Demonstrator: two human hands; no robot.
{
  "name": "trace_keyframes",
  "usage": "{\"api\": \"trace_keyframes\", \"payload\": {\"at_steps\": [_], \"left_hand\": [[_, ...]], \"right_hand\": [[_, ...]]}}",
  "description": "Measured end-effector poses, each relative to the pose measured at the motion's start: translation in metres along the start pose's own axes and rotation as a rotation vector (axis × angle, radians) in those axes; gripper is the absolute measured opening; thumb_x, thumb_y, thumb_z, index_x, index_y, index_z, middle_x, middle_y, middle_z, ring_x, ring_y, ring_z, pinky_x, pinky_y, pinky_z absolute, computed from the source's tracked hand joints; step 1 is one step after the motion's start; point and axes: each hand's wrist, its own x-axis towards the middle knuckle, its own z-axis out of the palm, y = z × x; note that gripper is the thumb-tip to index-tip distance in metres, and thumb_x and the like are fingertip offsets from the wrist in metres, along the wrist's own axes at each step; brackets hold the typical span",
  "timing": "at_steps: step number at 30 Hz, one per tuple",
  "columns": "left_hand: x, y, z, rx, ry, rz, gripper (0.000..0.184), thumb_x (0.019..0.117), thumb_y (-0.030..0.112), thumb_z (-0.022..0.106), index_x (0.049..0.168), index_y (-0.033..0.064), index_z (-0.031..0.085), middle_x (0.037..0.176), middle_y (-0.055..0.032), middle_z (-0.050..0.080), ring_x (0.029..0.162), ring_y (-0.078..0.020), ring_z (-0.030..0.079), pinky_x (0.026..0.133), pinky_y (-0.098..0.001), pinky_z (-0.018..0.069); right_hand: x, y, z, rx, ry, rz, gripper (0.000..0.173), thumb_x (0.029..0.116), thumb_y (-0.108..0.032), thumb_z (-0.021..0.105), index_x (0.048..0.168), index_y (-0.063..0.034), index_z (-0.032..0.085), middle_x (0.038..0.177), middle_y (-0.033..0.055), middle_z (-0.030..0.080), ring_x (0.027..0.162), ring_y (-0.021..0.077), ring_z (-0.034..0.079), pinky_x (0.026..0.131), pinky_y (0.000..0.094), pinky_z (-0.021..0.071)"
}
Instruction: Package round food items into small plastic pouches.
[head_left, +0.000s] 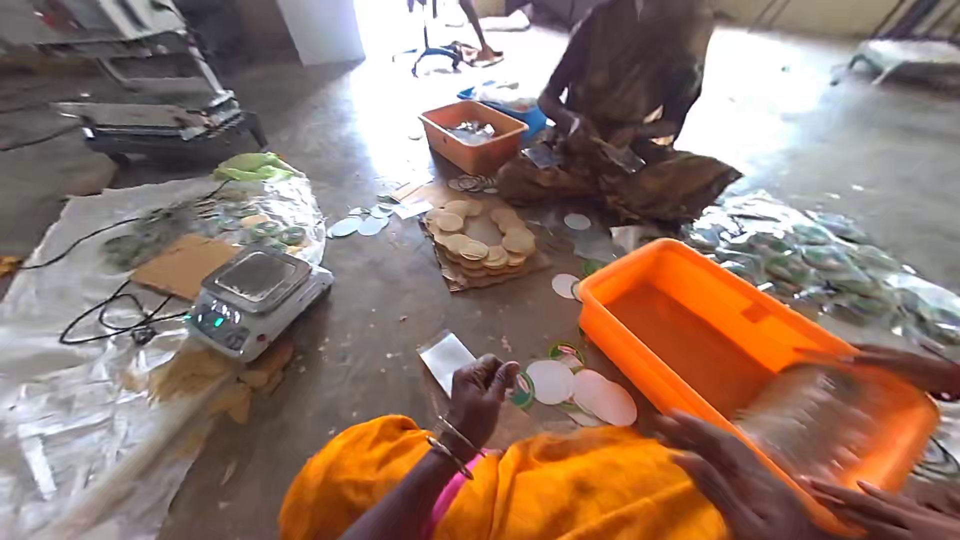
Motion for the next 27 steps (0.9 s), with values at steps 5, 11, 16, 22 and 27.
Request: {"api": "trace_keyframes", "payload": {"at_steps": [5,11,16,22,27], "left_hand": [[0.0,-0.018,0.0,0.164,0.29,0.161,0.041,0.1034,0.028,0.055,0.072,0.0037,0.063,0.059,0.0042,0.051,0.054,-0.0015,0.05,0.055,-0.0203,0.0448],[0.014,-0.033,-0.018,-0.156,0.294,-0.079,0.041,0.1036,0.023,0.056,0.065,0.0092,0.057,0.052,0.0063,0.049,0.045,-0.0028,0.045,0.046,-0.0212,0.0406],[0.024,-0.019,-0.018,-0.322,-0.148,-0.311,0.031,0.0986,0.016,0.064,0.123,-0.0034,0.062,0.1,-0.0067,0.071,0.086,-0.0123,0.069,0.079,-0.0287,0.0588],[0.042,-0.012,0.005,-0.563,0.175,-0.337,0.016,0.1037,0.001,0.053,0.099,-0.0076,0.065,0.08,-0.0094,0.069,0.068,-0.0134,0.068,0.068,-0.0275,0.0606],[0.043,-0.034,0.024,-0.443,0.273,-0.534,0.025,0.1092,0.012,0.046,0.09,-0.0011,0.057,0.063,-0.0011,0.051,0.046,-0.0073,0.046,0.046,-0.0219,0.0438]], "right_hand": [[0.095,-0.035,0.107,0.693,-0.165,0.329,0.055,0.091,-0.029,0.074,0.133,0.0021,0.058,0.11,0.0133,0.074,0.097,0.0256,0.074,0.081,0.0402,0.064],[0.13,-0.018,0.147,0.887,0.27,0.289,0.012,0.0978,0.004,0.058,0.097,0.0039,0.07,0.079,0.0081,0.072,0.067,0.0139,0.07,0.065,0.0283,0.0624],[0.15,-0.003,0.132,0.701,0.279,0.12,0.013,0.0976,0.003,0.057,0.1,0.0033,0.07,0.081,0.0059,0.073,0.071,0.0129,0.072,0.071,0.0281,0.0632],[0.154,0.015,0.149,0.411,0.092,0.0,0.02,0.1004,-0.006,0.053,0.1,-0.0014,0.072,0.088,0.0015,0.074,0.08,0.0095,0.071,0.077,0.0252,0.0609],[0.164,0.013,0.203,0.401,0.326,0.187,0.036,0.1078,-0.02,0.046,0.08,-0.0024,0.062,0.059,-0.0073,0.047,0.049,0.0013,0.044,0.05,0.0223,0.0414]]}}
